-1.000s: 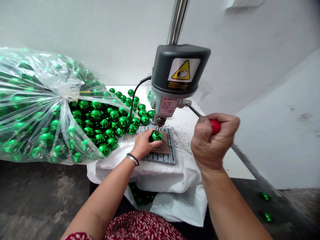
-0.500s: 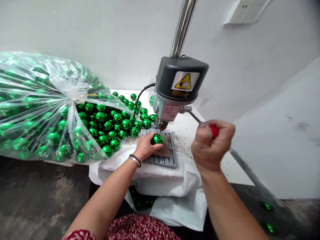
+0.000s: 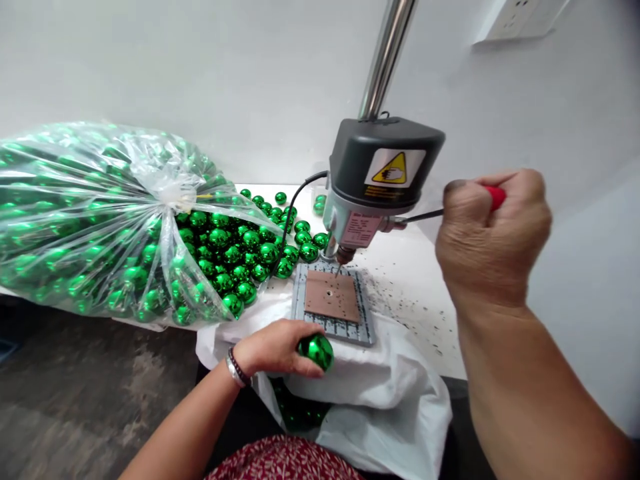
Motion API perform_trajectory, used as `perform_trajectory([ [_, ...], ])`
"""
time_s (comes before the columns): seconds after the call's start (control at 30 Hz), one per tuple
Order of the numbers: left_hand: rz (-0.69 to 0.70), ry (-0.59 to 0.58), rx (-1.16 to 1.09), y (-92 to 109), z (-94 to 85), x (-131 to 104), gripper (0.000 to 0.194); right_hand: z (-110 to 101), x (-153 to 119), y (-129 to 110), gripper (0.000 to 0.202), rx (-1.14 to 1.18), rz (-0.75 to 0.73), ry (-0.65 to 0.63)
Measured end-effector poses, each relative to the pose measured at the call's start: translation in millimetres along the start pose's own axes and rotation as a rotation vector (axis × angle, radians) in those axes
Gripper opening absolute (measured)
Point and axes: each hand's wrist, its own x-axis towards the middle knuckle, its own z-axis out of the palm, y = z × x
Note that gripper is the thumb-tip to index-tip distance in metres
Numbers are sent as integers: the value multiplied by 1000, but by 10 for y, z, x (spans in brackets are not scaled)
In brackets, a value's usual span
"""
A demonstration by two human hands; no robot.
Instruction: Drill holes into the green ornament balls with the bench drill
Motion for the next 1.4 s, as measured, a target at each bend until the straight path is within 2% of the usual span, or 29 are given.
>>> perform_trajectory([
  [0.07, -13, -63, 50, -20, -9, -88, 67, 8, 11, 11, 12, -2, 13, 8],
  [0.13, -35, -26, 83, -43, -66, -108, 73, 8, 20, 9, 12, -9, 46, -4],
  [0.2, -65, 117, 126, -66, -206, -67, 64, 0, 19, -2, 10, -16, 74, -23],
  [0.27, -116, 358, 219, -96, -426, 32, 42, -9, 11, -14, 10, -14, 84, -39],
  [0.3, -165, 476, 303, -117, -552, 98, 39, -14, 5, -20, 10, -5, 80, -43],
  [0.37, -288, 639, 487, -167, -792, 248, 46, -24, -5, -28, 12, 23, 62, -48],
  [0.4, -344, 638, 563, -195, -891, 323, 51, -30, -7, -30, 13, 35, 57, -52],
  [0.47, -424, 528, 659, -256, -1024, 453, 59, -44, -9, -33, 18, 40, 64, -61],
  [0.53, -491, 413, 651, -326, -1072, 550, 65, -57, -7, -34, 21, 19, 101, -73],
  [0.6, -522, 364, 598, -400, -1068, 608, 70, -65, -7, -35, 21, -3, 135, -77],
  [0.7, -496, 381, 507, -475, -1053, 612, 72, -68, -18, -33, 20, 0, 144, -73],
  [0.77, -473, 474, 420, -467, -1066, 562, 67, -63, -31, -23, 20, 20, 128, -71],
  [0.83, -433, 637, 256, -400, -1077, 483, 63, -54, -45, -5, 20, 40, 100, -70],
  [0.9, -353, 771, -99, -290, -1043, 392, 63, -43, -55, 13, 19, 63, 65, -63],
  [0.93, -302, 784, -357, -229, -998, 348, 64, -36, -59, 19, 18, 75, 47, -56],
  [1.03, -169, 657, -1038, -87, -740, 264, 72, -23, -64, 17, 15, 97, 13, -35],
  [1.13, -100, 523, -1381, -59, -409, 298, 66, -24, -66, 1, 12, 81, 19, -44],
  [1.2, -144, 470, -1453, -82, -243, 377, 55, -28, -66, 3, 13, 74, 23, -62],
  [1.27, -193, 453, -1410, -104, -156, 468, 50, -29, -65, 24, 14, 95, 4, -76],
  [1.4, -250, 532, -1106, -100, -159, 634, 50, -10, -70, 104, 17, 145, -64, -59],
])
